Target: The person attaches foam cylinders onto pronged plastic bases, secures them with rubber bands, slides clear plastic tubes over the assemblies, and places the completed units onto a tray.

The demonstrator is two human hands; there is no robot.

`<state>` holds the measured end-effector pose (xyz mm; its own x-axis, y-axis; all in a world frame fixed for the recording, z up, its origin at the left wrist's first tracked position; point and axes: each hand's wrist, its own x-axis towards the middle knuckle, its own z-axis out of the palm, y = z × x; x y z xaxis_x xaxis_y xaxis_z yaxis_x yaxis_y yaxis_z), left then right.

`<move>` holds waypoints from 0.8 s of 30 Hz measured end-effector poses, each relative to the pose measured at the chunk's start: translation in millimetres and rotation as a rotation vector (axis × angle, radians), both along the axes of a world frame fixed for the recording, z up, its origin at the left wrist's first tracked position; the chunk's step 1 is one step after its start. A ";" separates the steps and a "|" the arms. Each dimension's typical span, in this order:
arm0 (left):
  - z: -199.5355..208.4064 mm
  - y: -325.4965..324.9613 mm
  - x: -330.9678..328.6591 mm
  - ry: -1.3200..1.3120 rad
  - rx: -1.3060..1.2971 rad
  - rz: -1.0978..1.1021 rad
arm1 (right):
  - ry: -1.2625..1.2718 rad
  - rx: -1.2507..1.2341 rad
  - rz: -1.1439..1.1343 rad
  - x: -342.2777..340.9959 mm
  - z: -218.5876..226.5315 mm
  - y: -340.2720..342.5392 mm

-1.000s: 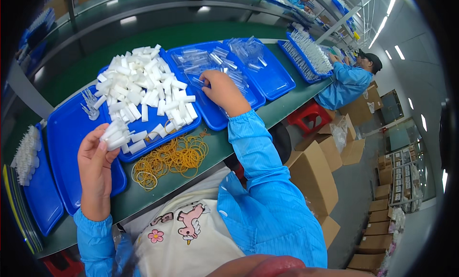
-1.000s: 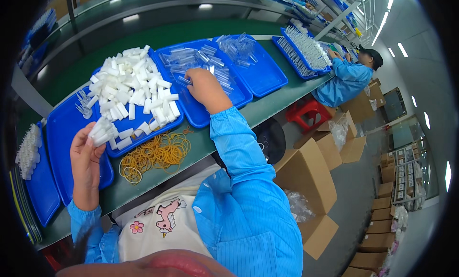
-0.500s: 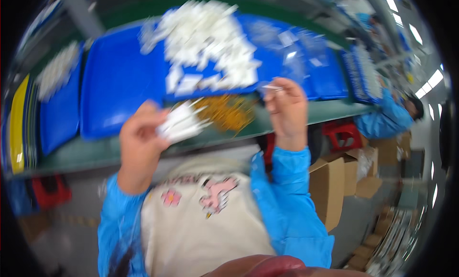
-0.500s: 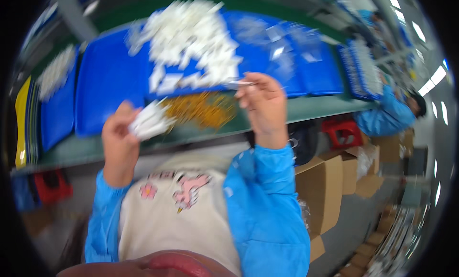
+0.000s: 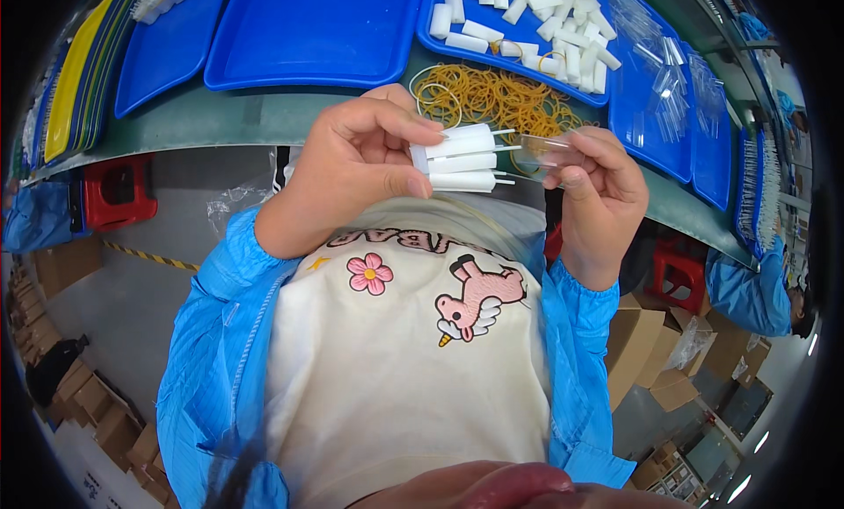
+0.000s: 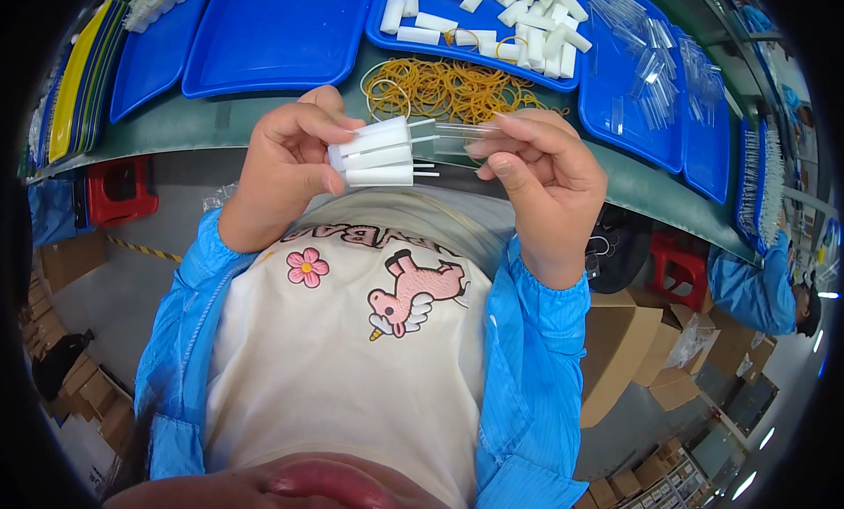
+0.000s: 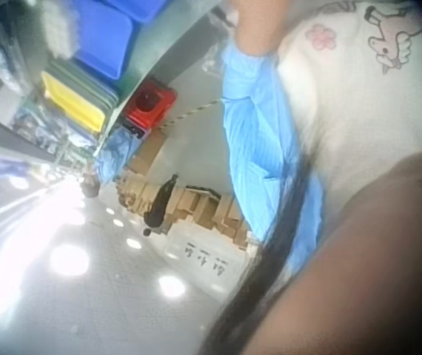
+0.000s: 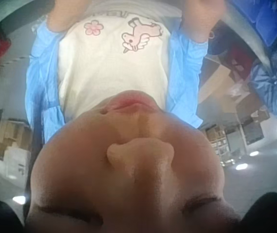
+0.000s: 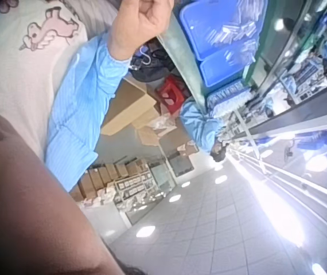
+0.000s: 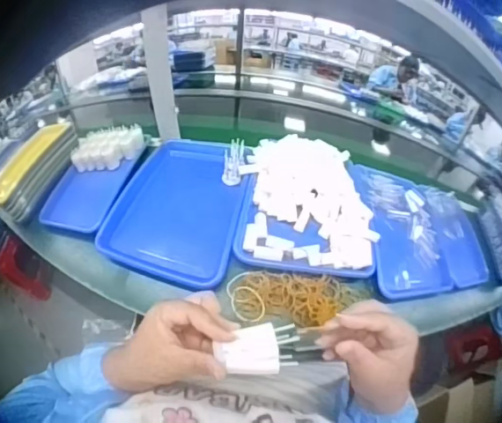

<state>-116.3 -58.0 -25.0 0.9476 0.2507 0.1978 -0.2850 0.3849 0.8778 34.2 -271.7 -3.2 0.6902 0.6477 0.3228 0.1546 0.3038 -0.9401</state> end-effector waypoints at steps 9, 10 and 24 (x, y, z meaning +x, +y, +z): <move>-7.2 0.2 1.5 0.006 -0.024 -0.012 | 0.040 -0.074 0.058 -10.3 -0.2 6.4; -7.8 0.4 1.9 0.006 -0.025 -0.009 | 0.039 -0.076 0.056 -11.5 -1.0 6.1; 15.0 11.8 1.2 0.185 0.329 -0.049 | -0.031 0.076 -0.093 -26.2 -31.2 17.8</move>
<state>-115.1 -46.2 -9.9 0.9842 0.1553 0.0847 -0.0985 0.0833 0.9916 8.0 -253.9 -34.5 0.7352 0.5539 0.3907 0.2140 0.3572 -0.9092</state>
